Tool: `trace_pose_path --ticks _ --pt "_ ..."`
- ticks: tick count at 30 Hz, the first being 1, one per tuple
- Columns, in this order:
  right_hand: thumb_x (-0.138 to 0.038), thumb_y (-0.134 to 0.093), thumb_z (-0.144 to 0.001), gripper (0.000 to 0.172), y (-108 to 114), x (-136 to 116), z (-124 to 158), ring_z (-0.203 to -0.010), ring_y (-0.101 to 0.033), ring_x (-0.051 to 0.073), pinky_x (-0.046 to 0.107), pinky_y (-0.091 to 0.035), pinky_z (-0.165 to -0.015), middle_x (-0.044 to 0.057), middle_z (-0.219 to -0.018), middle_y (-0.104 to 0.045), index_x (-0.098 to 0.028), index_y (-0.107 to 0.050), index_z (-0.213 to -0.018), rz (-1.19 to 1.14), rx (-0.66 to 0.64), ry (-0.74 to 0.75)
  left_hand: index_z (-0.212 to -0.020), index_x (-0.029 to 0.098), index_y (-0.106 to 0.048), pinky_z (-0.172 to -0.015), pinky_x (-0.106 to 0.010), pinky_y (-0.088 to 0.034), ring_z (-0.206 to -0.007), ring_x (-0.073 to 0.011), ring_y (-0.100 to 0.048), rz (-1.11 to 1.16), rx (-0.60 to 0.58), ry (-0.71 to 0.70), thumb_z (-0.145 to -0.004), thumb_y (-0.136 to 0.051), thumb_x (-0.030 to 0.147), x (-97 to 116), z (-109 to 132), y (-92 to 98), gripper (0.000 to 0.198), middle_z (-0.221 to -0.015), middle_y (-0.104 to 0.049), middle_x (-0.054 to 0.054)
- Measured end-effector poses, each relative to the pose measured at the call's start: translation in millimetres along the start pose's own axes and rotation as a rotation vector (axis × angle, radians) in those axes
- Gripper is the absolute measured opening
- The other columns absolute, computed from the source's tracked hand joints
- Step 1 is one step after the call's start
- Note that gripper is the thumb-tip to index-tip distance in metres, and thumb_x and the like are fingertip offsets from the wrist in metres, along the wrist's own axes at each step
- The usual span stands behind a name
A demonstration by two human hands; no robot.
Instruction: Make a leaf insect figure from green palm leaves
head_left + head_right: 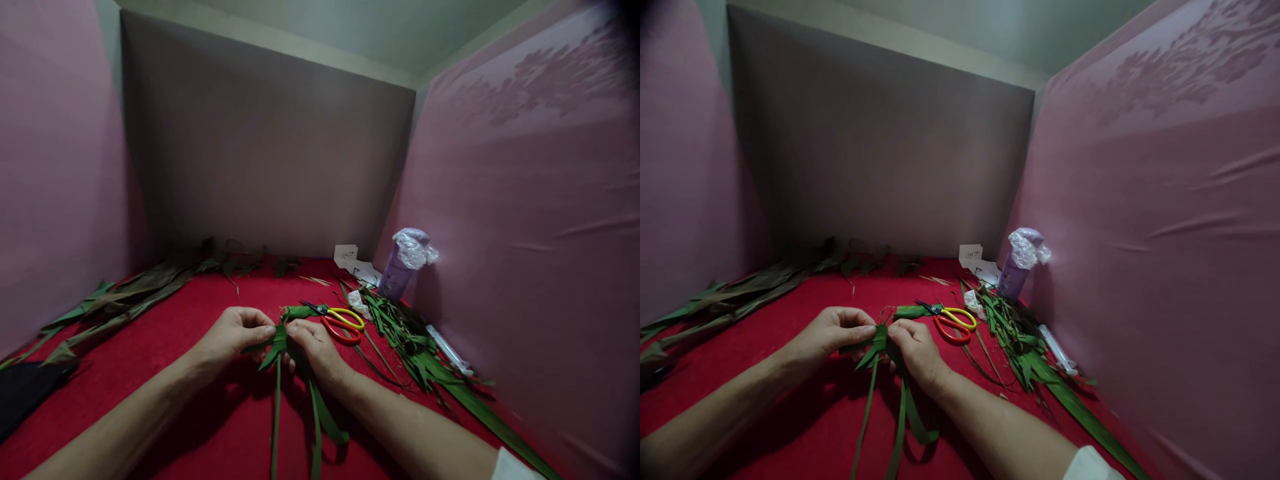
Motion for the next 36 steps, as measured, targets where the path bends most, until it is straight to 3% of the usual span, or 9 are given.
trace_pose_path --ticks 10,21,29,36 --pt "-0.042 -0.063 -0.069 0.029 -2 0 1 -0.041 -0.046 0.007 0.018 -0.038 -0.040 -0.005 -0.051 -0.053 -0.017 -0.049 -0.066 0.026 0.009 -0.009 -0.067 0.013 -0.066 -0.049 -0.024 -0.044 -0.044 -0.0112 -0.055 0.026 -0.041 0.005 -0.063 -0.074 0.033 -4 -1 -1.9 0.022 -0.050 -0.065 -0.001" --pt "-0.035 -0.061 -0.070 0.024 1 -2 1 -0.043 -0.043 0.007 0.019 -0.034 -0.043 -0.006 -0.050 -0.047 -0.017 -0.048 -0.060 0.096 0.047 0.081 -0.066 0.012 -0.065 -0.047 -0.024 -0.042 -0.042 -0.0117 -0.054 0.013 0.007 -0.004 -0.058 -0.077 0.033 -1 1 -6.8 0.025 -0.047 -0.062 0.000" --pt "-0.040 -0.058 -0.073 0.024 0 0 0 -0.042 -0.047 0.007 0.018 -0.037 -0.041 -0.005 -0.051 -0.052 -0.017 -0.052 -0.068 0.083 0.058 0.010 -0.067 0.013 -0.065 -0.049 -0.025 -0.042 -0.046 -0.0121 -0.054 -0.017 0.024 -0.018 -0.061 -0.074 0.034 0 1 -7.4 0.024 -0.056 -0.065 -0.002" --pt "-0.035 -0.058 -0.072 0.021 2 -4 1 -0.042 -0.046 0.007 0.018 -0.038 -0.041 -0.006 -0.050 -0.048 -0.018 -0.049 -0.064 0.111 0.093 0.057 -0.064 0.013 -0.064 -0.047 -0.024 -0.037 -0.045 -0.0102 -0.049 -0.037 0.013 -0.024 -0.062 -0.072 0.033 -1 2 -10.0 0.023 -0.051 -0.058 0.001"
Point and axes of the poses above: each hand's wrist, its own z-axis away from the middle knuckle, its own y-axis out of the back of the hand, x = y × z, the point moved 4 cm from there along -z, towards the middle knuckle
